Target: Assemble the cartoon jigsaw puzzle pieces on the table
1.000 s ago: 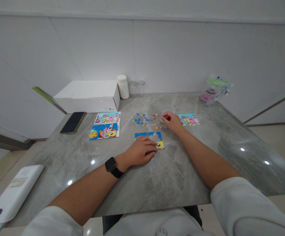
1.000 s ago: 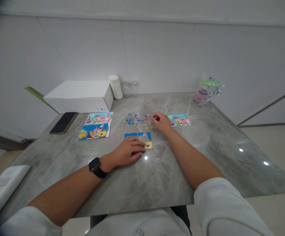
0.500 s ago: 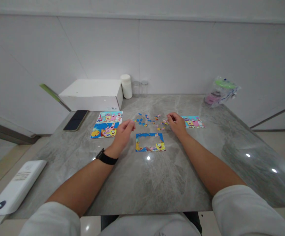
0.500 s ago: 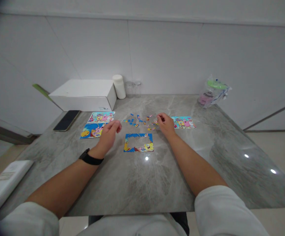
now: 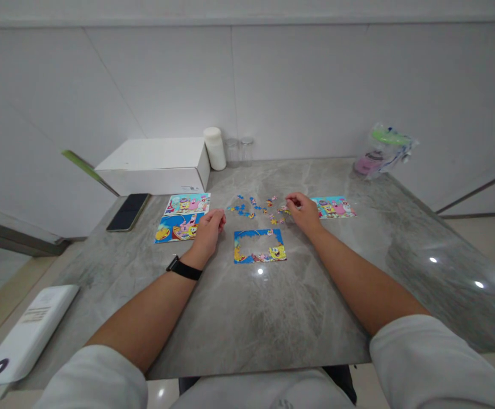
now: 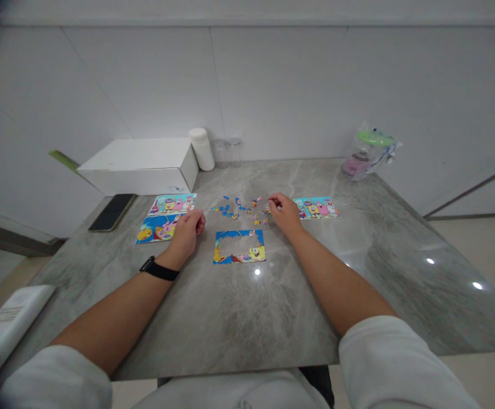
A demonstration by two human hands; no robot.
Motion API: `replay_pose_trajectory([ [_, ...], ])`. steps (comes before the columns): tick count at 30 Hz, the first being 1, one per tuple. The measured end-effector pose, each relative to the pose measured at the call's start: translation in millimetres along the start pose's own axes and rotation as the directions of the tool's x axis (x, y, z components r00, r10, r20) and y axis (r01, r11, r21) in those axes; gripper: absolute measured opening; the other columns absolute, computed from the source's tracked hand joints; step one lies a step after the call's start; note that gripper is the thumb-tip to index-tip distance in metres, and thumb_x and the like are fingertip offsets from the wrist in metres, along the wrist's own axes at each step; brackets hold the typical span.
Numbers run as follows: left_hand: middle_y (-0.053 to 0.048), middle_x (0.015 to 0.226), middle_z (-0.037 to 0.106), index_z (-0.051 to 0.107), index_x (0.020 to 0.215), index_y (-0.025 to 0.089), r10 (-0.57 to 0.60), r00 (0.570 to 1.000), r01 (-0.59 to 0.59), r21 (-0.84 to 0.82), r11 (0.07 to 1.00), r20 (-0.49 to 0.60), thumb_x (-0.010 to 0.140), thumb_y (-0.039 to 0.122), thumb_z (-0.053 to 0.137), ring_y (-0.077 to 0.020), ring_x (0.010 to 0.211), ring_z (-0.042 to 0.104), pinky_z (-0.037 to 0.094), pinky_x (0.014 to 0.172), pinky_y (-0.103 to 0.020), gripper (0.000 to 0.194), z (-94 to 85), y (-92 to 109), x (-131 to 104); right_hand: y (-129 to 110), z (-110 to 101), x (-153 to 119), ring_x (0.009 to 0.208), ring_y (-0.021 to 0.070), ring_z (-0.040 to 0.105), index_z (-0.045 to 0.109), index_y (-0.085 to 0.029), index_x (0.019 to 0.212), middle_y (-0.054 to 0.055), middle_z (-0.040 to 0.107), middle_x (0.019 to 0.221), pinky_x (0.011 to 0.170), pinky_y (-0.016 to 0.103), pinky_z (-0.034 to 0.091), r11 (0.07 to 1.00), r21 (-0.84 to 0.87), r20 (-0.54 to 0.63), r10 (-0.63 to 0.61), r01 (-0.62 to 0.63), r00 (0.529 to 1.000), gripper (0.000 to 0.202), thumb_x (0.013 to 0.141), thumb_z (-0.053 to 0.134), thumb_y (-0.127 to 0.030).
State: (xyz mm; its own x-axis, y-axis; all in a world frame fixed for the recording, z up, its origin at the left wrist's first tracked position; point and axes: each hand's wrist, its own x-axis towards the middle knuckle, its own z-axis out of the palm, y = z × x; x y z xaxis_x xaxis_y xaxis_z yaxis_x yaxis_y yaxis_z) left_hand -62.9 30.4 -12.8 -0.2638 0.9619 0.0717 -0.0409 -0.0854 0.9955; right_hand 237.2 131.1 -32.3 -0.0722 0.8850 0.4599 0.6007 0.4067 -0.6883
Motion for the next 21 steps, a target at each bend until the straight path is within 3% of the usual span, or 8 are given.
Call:
replay_pose_trajectory([
  [8,0.004,0.059,0.045,0.055,0.065,0.019,-0.016,1.0,0.016,0.024,1.0,0.008,0.087,0.045,0.062,-0.01,0.052,0.038,0.027,0.049,-0.026,0.035,-2.1,0,-1,3,1,0,0.081,0.0211,0.066,0.074,-0.023,0.093,0.004,0.075,0.088,0.081,0.034,0.051,0.998,-0.05,0.057,-0.041,0.044,0.998,0.019,0.09,0.058,-0.032],
  [11,0.004,0.059,0.045,0.055,0.065,0.019,-0.015,1.0,0.014,0.013,1.0,0.008,0.088,0.045,0.062,-0.0098,0.052,0.038,0.028,0.049,-0.025,0.035,-2.1,1,-1,1,1,0,0.086,0.0221,0.066,0.075,-0.022,0.093,0.005,0.075,0.091,0.085,0.035,0.05,0.988,-0.095,0.114,-0.108,0.119,0.988,0.017,0.09,0.058,-0.026],
  [16,0.004,0.058,0.044,0.054,0.065,0.019,-0.019,1.0,0.019,0.02,1.0,0.021,0.087,0.043,0.062,-0.0098,0.052,0.038,0.027,0.049,-0.025,0.033,-2.1,2,-1,-10,-4,-2,0.096,0.0245,0.067,0.077,-0.021,0.095,0.009,0.075,0.098,0.089,0.036,0.048,0.929,-0.23,0.29,-0.219,0.29,0.932,0.016,0.094,0.062,-0.027],
  [21,0.004,0.058,0.044,0.054,0.065,0.02,-0.013,1.0,0.013,0.05,0.999,0.011,0.087,0.044,0.061,-0.0101,0.052,0.038,0.028,0.05,-0.025,0.034,-3.7,0,0,-22,-14,-3,0.097,0.0237,0.068,0.079,-0.024,0.097,0.008,0.075,0.105,0.087,0.034,0.047,0.87,-0.328,0.473,-0.186,0.369,0.861,0.016,0.094,0.069,-0.035],
])
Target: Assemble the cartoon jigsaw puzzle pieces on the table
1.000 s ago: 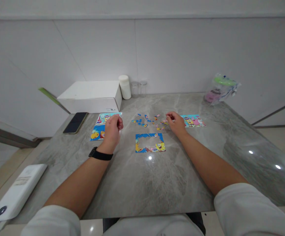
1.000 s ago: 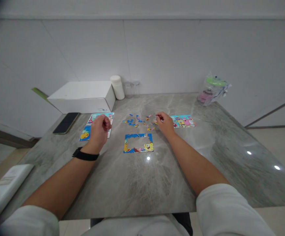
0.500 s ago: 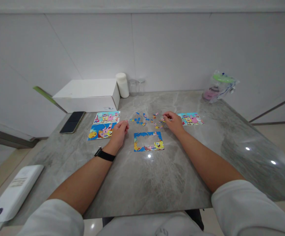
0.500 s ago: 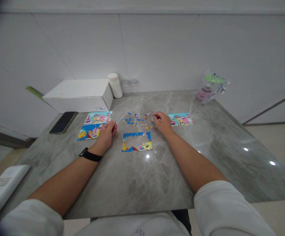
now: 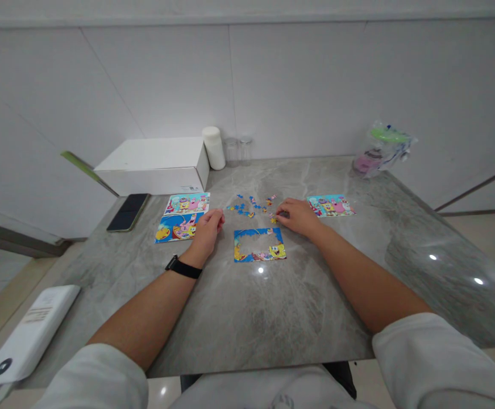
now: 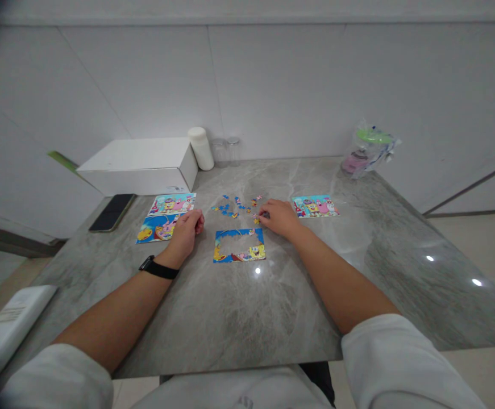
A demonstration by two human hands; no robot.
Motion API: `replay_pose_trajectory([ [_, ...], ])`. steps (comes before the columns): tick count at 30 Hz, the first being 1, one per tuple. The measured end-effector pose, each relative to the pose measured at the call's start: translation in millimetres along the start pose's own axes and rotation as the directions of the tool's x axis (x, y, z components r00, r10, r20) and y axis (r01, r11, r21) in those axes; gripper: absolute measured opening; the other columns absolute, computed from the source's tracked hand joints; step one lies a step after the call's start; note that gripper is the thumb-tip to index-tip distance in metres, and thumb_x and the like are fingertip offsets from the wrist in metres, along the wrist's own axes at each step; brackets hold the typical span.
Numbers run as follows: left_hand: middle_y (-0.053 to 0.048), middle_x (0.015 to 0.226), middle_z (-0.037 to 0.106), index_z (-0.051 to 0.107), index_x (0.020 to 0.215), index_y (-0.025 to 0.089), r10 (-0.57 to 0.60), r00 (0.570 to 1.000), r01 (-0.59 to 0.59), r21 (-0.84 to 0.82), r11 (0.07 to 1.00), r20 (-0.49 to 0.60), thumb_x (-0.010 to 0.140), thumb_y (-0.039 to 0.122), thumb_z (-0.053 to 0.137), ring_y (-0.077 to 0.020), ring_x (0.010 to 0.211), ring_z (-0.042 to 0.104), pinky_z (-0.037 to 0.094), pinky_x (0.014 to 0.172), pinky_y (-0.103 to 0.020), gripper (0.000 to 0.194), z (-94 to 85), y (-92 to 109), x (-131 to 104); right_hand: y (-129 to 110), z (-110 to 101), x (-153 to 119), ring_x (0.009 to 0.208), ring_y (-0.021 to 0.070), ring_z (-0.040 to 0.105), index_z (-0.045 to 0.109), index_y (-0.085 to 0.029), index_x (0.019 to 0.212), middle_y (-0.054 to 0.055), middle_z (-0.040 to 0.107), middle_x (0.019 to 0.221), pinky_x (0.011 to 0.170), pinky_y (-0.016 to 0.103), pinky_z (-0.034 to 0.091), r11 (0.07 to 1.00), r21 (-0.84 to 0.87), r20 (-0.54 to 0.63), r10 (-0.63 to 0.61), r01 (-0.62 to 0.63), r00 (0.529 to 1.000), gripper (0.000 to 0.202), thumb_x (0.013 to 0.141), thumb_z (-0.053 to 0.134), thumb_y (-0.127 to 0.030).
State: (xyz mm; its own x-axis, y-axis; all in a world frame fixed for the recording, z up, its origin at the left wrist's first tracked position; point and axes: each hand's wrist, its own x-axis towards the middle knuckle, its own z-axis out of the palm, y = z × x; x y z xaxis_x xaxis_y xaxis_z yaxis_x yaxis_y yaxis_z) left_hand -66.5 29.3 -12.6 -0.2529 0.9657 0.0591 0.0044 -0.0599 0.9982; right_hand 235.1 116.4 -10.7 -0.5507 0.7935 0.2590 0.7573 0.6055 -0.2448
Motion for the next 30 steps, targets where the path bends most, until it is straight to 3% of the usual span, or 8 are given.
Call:
replay_pose_trajectory([
  [6,0.004,0.058,0.044,0.054,0.064,0.019,-0.008,1.0,0.008,0.005,1.0,0.007,0.088,0.043,0.061,-0.0099,0.053,0.039,0.029,0.05,-0.025,0.034,1.3,2,0,-1,2,2,0.096,0.0229,0.068,0.08,-0.026,0.104,0.007,0.075,0.108,0.081,0.032,0.046,1.0,-0.015,0.143,0.022,-0.02,0.99,0.02,0.091,0.074,-0.039],
  [16,0.003,0.059,0.046,0.054,0.065,0.02,0.011,1.0,-0.012,0.058,0.998,0.018,0.09,0.048,0.061,-0.0109,0.053,0.04,0.031,0.051,-0.026,0.038,1.2,0,-1,-4,2,6,0.086,0.0195,0.066,0.073,-0.022,0.086,0.004,0.075,0.093,0.078,0.029,0.045,0.984,0.163,0.125,0.047,-0.067,0.991,0.005,0.084,0.076,-0.025],
  [22,0.003,0.06,0.047,0.056,0.066,0.019,0.01,1.0,-0.011,0.051,0.999,0.028,0.09,0.046,0.061,-0.0108,0.054,0.041,0.031,0.052,-0.026,0.037,0.9,-3,0,-14,3,5,0.074,0.016,0.062,0.074,-0.022,0.11,0.001,0.072,0.085,0.072,0.028,0.049,0.841,0.526,0.09,0.09,-0.125,0.992,0.027,0.086,0.066,-0.027],
  [30,0.002,0.062,0.049,0.057,0.067,0.02,0.055,0.996,-0.06,0.085,0.995,0.065,0.092,0.05,0.059,-0.012,0.057,0.042,0.032,0.054,-0.025,0.039,0.0,-8,0,-56,-24,12,0.07,0.0161,0.059,0.074,-0.023,0.096,0.001,0.072,0.082,0.066,0.029,0.048,0.726,0.682,0.021,0.096,-0.085,0.995,0.026,0.082,0.072,-0.046],
])
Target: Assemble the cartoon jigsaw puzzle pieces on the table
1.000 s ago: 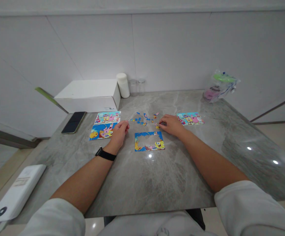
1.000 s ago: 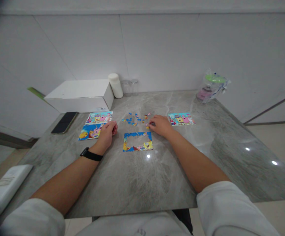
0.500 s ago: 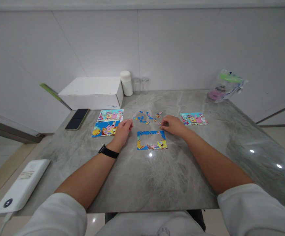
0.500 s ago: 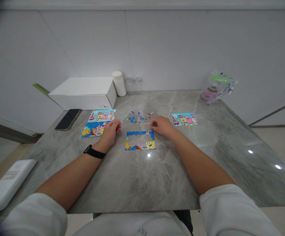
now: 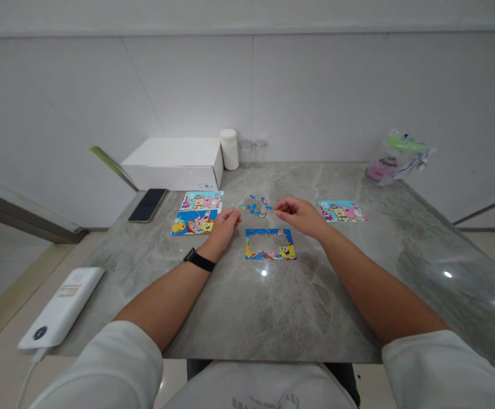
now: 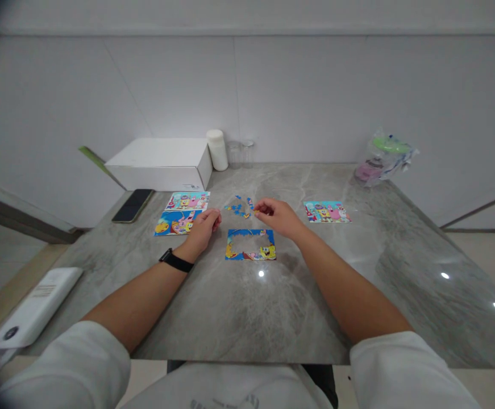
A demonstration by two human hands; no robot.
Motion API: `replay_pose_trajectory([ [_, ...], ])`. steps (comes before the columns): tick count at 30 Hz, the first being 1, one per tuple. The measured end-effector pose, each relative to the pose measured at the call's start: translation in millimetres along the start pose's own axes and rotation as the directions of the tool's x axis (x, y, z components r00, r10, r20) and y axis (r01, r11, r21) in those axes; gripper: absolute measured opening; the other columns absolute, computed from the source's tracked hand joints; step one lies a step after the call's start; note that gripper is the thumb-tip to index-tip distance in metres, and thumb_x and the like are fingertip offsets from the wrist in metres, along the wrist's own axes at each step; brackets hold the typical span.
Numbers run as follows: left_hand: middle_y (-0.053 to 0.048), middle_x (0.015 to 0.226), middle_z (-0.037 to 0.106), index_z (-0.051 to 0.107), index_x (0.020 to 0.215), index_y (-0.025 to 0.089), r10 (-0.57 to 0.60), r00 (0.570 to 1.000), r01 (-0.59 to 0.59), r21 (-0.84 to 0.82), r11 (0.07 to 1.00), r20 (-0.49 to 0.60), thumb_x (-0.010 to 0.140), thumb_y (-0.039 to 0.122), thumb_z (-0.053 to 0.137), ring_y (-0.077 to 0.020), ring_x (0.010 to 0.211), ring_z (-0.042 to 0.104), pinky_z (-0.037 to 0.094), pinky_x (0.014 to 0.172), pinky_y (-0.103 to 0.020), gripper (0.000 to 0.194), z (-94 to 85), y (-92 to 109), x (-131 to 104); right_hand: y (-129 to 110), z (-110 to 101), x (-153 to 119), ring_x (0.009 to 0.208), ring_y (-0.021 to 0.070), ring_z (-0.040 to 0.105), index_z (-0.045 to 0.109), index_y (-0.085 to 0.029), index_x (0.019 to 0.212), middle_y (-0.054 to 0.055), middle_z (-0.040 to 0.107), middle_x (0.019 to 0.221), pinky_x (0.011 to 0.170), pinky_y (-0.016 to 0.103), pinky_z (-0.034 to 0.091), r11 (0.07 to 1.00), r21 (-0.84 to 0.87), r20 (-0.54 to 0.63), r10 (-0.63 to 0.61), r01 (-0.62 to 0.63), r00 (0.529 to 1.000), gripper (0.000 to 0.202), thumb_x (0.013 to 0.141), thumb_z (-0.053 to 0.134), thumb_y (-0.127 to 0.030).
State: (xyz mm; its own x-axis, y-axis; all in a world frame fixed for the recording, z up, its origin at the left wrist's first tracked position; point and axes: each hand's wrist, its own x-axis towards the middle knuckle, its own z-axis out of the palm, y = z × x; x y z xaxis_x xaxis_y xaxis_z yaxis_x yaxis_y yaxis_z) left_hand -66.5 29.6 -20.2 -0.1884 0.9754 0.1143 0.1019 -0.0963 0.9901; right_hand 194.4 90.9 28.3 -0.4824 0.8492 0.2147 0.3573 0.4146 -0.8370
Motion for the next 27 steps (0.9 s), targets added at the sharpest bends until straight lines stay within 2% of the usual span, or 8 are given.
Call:
replay_pose_trajectory([
  [5,0.002,0.063,0.05,0.059,0.07,0.02,0.016,1.0,-0.016,0.035,0.999,0.019,0.092,0.053,0.058,-0.0126,0.06,0.044,0.034,0.056,-0.026,0.04,-1.5,1,0,-22,21,13,0.074,0.0179,0.065,0.072,-0.025,0.094,0.001,0.074,0.083,0.072,0.032,0.051,0.999,0.02,-0.075,-0.046,0.047,0.996,0.024,0.084,0.073,-0.046],
  [10,0.004,0.065,0.048,0.062,0.081,0.02,0.025,0.998,-0.026,0.003,1.0,0.049,0.091,0.051,0.062,-0.0125,0.061,0.043,0.034,0.058,-0.025,0.033,-0.4,5,-3,-7,52,15,0.077,0.0189,0.069,0.067,-0.023,0.096,0.002,0.074,0.085,0.074,0.033,0.055,0.967,0.253,-0.151,0.006,0.033,0.989,0.025,0.085,0.069,-0.045],
  [12,0.004,0.066,0.048,0.063,0.084,0.02,0.035,0.997,-0.034,-0.012,0.999,0.063,0.091,0.05,0.063,-0.0126,0.062,0.044,0.036,0.06,-0.025,0.031,1.0,6,-4,2,60,11,0.075,0.0184,0.07,0.067,-0.023,0.099,0.003,0.075,0.086,0.075,0.034,0.056,0.956,0.295,-0.152,0.048,-0.001,0.987,0.026,0.085,0.069,-0.044],
  [17,0.003,0.072,0.053,0.063,0.087,0.019,0.068,0.993,-0.072,0.033,0.997,0.096,0.092,0.049,0.065,-0.0132,0.068,0.048,0.04,0.066,-0.026,0.031,4.3,6,-3,13,64,7,0.073,0.0179,0.069,0.068,-0.023,0.103,0.002,0.077,0.085,0.074,0.034,0.056,0.942,0.33,-0.127,0.114,-0.066,0.985,0.029,0.082,0.071,-0.044],
  [22,0.0,0.081,0.06,0.066,0.092,0.018,0.089,0.981,-0.097,0.036,0.995,0.171,0.09,0.053,0.068,-0.0143,0.075,0.053,0.043,0.071,-0.027,0.035,5.8,5,-5,9,68,7,0.077,0.0192,0.072,0.069,-0.024,0.096,0.003,0.077,0.085,0.072,0.033,0.057,0.938,0.338,-0.097,0.108,-0.069,0.989,0.025,0.08,0.073,-0.043],
  [27,0.0,0.08,0.062,0.069,0.097,0.017,0.091,0.968,-0.103,0.041,0.994,0.235,0.09,0.054,0.069,-0.0142,0.073,0.054,0.044,0.071,-0.027,0.037,6.2,3,-8,7,72,3,0.078,0.0195,0.073,0.07,-0.023,0.093,0.003,0.077,0.085,0.072,0.032,0.057,0.944,0.324,-0.074,0.088,-0.059,0.993,0.023,0.081,0.074,-0.042],
])
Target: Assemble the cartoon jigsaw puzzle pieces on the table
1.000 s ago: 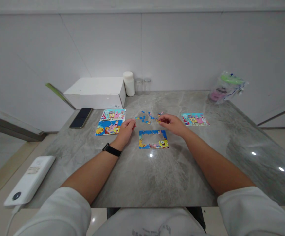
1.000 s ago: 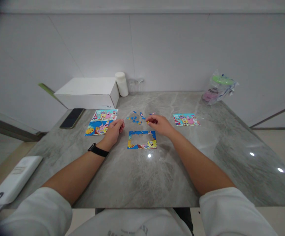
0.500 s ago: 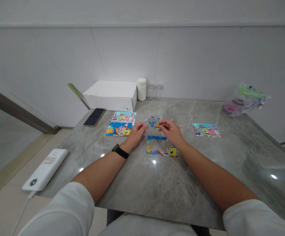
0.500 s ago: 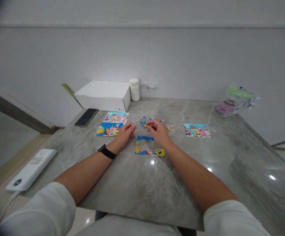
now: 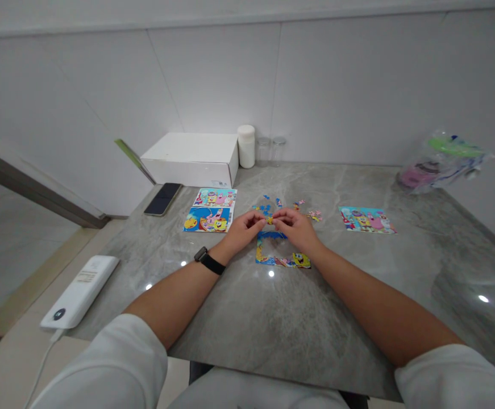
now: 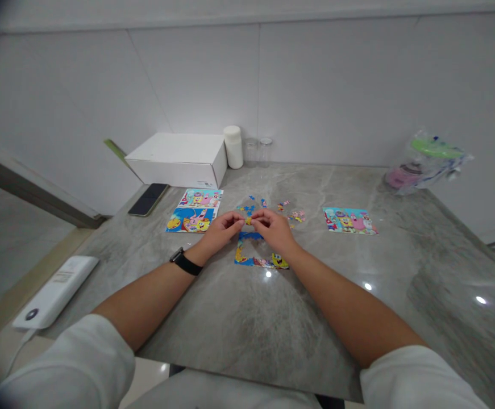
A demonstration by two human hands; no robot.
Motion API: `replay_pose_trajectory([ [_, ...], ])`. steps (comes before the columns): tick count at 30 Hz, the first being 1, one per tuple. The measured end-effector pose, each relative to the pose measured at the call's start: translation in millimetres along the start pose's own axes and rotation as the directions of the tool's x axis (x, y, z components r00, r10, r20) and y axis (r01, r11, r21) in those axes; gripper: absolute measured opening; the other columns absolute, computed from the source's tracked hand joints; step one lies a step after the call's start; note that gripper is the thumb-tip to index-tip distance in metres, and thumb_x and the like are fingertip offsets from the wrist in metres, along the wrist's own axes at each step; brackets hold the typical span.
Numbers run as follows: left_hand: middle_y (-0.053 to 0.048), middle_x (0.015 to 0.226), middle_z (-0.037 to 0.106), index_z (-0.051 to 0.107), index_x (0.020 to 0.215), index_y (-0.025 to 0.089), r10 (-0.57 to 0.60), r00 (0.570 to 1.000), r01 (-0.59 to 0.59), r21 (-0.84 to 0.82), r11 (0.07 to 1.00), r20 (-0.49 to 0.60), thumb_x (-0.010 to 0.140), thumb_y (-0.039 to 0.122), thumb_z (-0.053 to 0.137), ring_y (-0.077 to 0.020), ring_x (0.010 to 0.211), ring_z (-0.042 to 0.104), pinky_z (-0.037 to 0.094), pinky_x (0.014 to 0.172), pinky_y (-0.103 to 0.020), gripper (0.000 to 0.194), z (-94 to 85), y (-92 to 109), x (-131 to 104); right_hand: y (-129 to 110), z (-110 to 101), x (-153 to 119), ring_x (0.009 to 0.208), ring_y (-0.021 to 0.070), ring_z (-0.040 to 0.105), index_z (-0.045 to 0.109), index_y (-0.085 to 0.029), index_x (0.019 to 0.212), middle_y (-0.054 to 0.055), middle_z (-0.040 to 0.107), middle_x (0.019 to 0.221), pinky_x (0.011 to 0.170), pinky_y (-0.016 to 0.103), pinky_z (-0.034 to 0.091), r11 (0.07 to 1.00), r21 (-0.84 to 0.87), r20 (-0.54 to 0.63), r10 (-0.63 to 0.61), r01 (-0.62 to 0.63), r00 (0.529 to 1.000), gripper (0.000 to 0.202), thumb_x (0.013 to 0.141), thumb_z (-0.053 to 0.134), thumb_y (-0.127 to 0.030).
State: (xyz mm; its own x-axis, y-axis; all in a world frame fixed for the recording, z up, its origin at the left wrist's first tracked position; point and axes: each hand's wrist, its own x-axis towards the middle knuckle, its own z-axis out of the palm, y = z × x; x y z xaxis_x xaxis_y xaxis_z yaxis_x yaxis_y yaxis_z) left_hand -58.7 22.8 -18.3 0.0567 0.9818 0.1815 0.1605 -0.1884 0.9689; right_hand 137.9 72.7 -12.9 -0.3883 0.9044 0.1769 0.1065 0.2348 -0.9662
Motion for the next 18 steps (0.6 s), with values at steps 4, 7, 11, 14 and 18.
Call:
replay_pose_trajectory([
  [4,0.0,0.079,0.062,0.069,0.093,0.017,0.01,1.0,-0.01,0.014,1.0,0.006,0.09,0.051,0.07,-0.0137,0.072,0.054,0.044,0.07,-0.027,0.034,0.1,0.9,-0.5,0.7,1.1,-2.3,0.079,0.0196,0.073,0.07,-0.023,0.094,0.003,0.078,0.087,0.073,0.032,0.056,1.0,-0.002,0.025,-0.007,0.007,1.0,0.024,0.083,0.073,-0.044],
  [7,0.0,0.077,0.061,0.069,0.089,0.017,0.014,1.0,-0.014,0.032,0.999,0.011,0.091,0.05,0.068,-0.0138,0.071,0.054,0.044,0.069,-0.027,0.032,0.3,3.2,-0.9,0.0,1.9,-2.8,0.078,0.0195,0.073,0.07,-0.024,0.093,0.003,0.078,0.086,0.073,0.032,0.056,1.0,-0.016,0.032,-0.013,0.013,0.999,0.025,0.082,0.074,-0.046],
  [11,0.001,0.075,0.061,0.068,0.086,0.018,0.001,1.0,-0.002,0.054,0.999,0.013,0.091,0.049,0.068,-0.0138,0.07,0.053,0.044,0.067,-0.027,0.032,0.2,6.7,-1.6,-2.2,2.6,-3.2,0.078,0.0192,0.073,0.071,-0.024,0.092,0.003,0.078,0.085,0.073,0.032,0.057,0.999,-0.019,0.033,-0.031,0.032,0.999,0.024,0.082,0.073,-0.045],
  [14,0.001,0.076,0.062,0.068,0.085,0.017,0.001,1.0,-0.002,0.055,0.999,0.018,0.091,0.046,0.068,-0.0136,0.07,0.053,0.045,0.068,-0.027,0.03,-0.2,7.4,-1.4,-3.3,2.5,-3.5,0.079,0.0196,0.073,0.071,-0.024,0.092,0.002,0.078,0.086,0.074,0.033,0.057,0.999,-0.018,0.037,-0.038,0.039,0.999,0.024,0.082,0.074,-0.045],
  [18,0.0,0.077,0.064,0.069,0.086,0.017,0.002,1.0,-0.002,0.051,0.999,0.008,0.091,0.044,0.068,-0.0138,0.071,0.055,0.046,0.069,-0.027,0.028,-0.3,5.2,-0.8,-3.9,2.2,-3.8,0.078,0.0197,0.073,0.071,-0.025,0.091,0.002,0.078,0.085,0.075,0.033,0.057,0.999,-0.029,0.042,-0.03,0.031,0.999,0.023,0.082,0.074,-0.046],
])
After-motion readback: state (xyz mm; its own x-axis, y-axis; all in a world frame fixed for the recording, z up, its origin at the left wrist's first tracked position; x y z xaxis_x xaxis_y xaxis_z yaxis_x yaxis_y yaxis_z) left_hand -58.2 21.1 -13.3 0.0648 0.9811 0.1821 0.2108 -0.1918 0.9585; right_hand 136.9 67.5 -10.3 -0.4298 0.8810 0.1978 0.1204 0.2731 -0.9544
